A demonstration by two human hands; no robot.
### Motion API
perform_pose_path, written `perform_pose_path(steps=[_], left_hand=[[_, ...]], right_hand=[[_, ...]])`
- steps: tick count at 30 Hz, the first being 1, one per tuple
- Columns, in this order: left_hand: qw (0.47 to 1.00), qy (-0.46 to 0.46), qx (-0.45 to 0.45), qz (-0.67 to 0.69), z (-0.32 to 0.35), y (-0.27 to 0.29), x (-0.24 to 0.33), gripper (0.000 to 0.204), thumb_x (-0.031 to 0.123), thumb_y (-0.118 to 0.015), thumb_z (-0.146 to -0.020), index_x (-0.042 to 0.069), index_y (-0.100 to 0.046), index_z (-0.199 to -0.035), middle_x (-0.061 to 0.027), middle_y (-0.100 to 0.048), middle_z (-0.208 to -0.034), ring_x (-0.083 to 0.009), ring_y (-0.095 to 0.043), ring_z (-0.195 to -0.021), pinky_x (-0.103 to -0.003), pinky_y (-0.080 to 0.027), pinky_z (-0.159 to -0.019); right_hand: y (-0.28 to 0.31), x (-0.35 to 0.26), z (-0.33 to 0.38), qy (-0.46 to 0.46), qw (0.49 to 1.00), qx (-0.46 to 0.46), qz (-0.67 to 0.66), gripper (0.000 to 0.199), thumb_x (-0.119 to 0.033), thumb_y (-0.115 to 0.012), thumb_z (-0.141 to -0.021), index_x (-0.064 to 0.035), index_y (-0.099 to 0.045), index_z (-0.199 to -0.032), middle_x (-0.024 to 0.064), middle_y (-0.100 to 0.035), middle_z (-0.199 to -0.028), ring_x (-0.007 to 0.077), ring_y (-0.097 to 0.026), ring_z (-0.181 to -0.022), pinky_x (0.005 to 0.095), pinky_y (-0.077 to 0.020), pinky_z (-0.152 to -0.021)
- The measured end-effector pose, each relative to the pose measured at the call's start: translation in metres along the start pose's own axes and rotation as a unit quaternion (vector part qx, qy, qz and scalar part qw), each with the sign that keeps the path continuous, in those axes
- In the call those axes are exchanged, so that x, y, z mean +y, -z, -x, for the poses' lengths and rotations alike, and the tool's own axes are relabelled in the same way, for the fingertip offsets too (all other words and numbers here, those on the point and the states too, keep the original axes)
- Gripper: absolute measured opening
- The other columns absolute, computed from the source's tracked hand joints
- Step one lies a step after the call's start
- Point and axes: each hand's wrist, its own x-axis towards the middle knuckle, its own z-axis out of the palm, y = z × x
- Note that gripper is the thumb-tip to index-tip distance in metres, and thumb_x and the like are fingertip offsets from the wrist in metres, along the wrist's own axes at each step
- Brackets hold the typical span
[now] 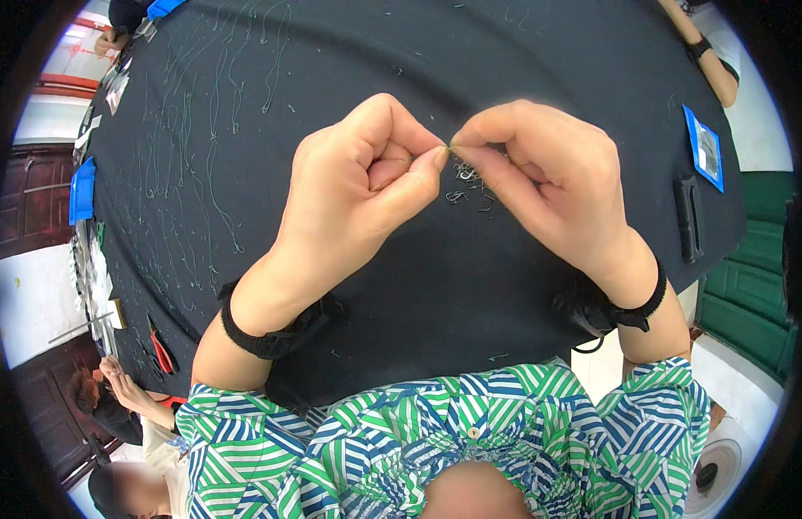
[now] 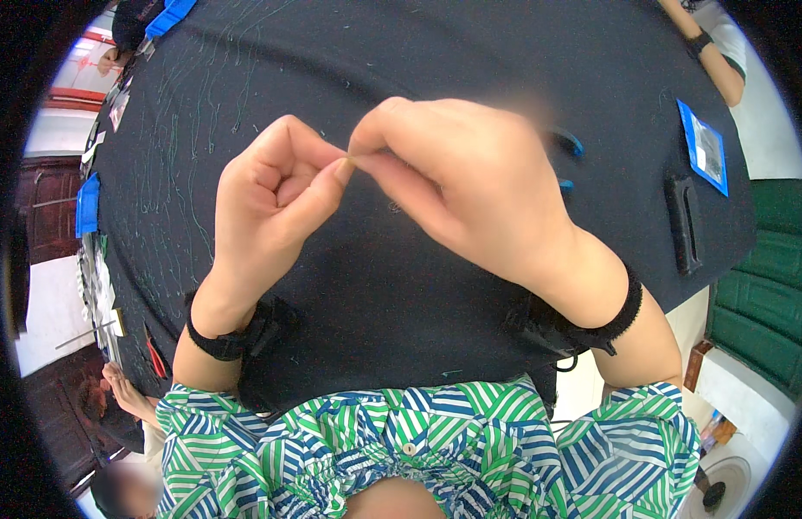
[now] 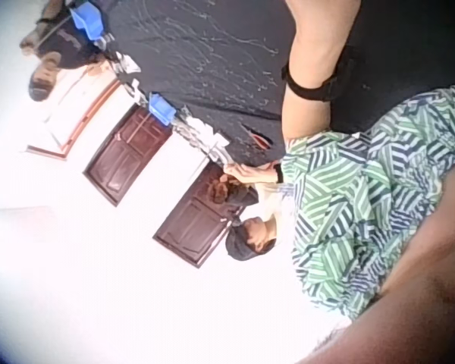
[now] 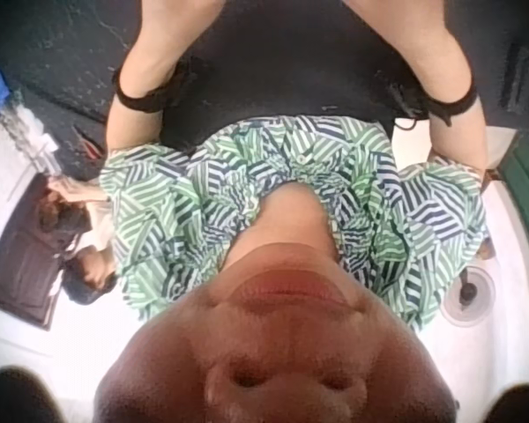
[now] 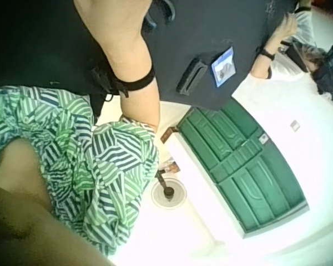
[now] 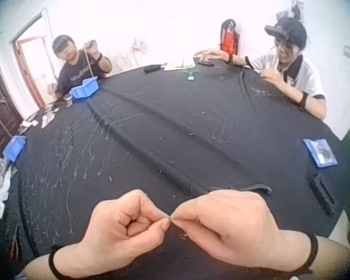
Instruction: The person threads small metal clips onto fishing lines by hand and uses pliers to secure them.
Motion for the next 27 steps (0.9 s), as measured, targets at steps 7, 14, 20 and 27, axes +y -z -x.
perform_pose_path(steps=[7,14,20,27], left_hand=[[0.999,-0.007,-0.048,-0.004,0.0,0.003,0.002,0.007,0.004,-0.063,-0.092,0.003,-0.056,-0.088,0.0113,-0.042,-0.064,0.0034,-0.031,-0.055,-0.015,-0.024,-0.049],[0.998,-0.009,0.014,0.058,-0.001,0.004,0.002,0.011,0.007,-0.065,-0.09,0.001,-0.058,-0.084,0.0084,-0.042,-0.06,0.0011,-0.037,-0.055,-0.017,-0.031,-0.048],[0.994,-0.005,0.022,0.104,-0.002,0.005,-0.002,0.011,0.008,-0.063,-0.092,0.0,-0.057,-0.087,0.0084,-0.046,-0.064,0.0021,-0.037,-0.057,-0.016,-0.03,-0.05],[0.993,0.001,0.033,0.11,-0.002,0.006,0.002,0.012,0.009,-0.062,-0.093,0.0,-0.057,-0.089,0.0072,-0.052,-0.068,0.0032,-0.04,-0.059,-0.014,-0.032,-0.051]], right_hand=[[-0.008,0.015,0.006,-0.229,0.927,-0.074,-0.286,0.014,-0.015,-0.066,-0.09,-0.0025,-0.061,-0.093,-0.0046,-0.048,-0.063,0.0014,-0.042,-0.056,0.02,-0.0314,-0.05],[-0.026,0.011,0.01,-0.318,0.799,-0.055,-0.507,0.014,-0.019,-0.064,-0.092,-0.0057,-0.06,-0.092,-0.0084,-0.051,-0.069,-0.0014,-0.04,-0.06,0.0166,-0.0304,-0.052],[-0.035,0.005,0.012,-0.342,0.757,-0.025,-0.556,0.013,-0.019,-0.064,-0.092,-0.0071,-0.06,-0.091,-0.0071,-0.053,-0.07,-0.0004,-0.043,-0.061,0.0175,-0.0318,-0.053],[-0.04,-0.004,0.013,-0.345,0.79,0.007,-0.507,0.012,-0.016,-0.065,-0.09,-0.0057,-0.059,-0.087,-0.0079,-0.051,-0.065,-0.0006,-0.04,-0.057,0.0177,-0.0299,-0.051]])
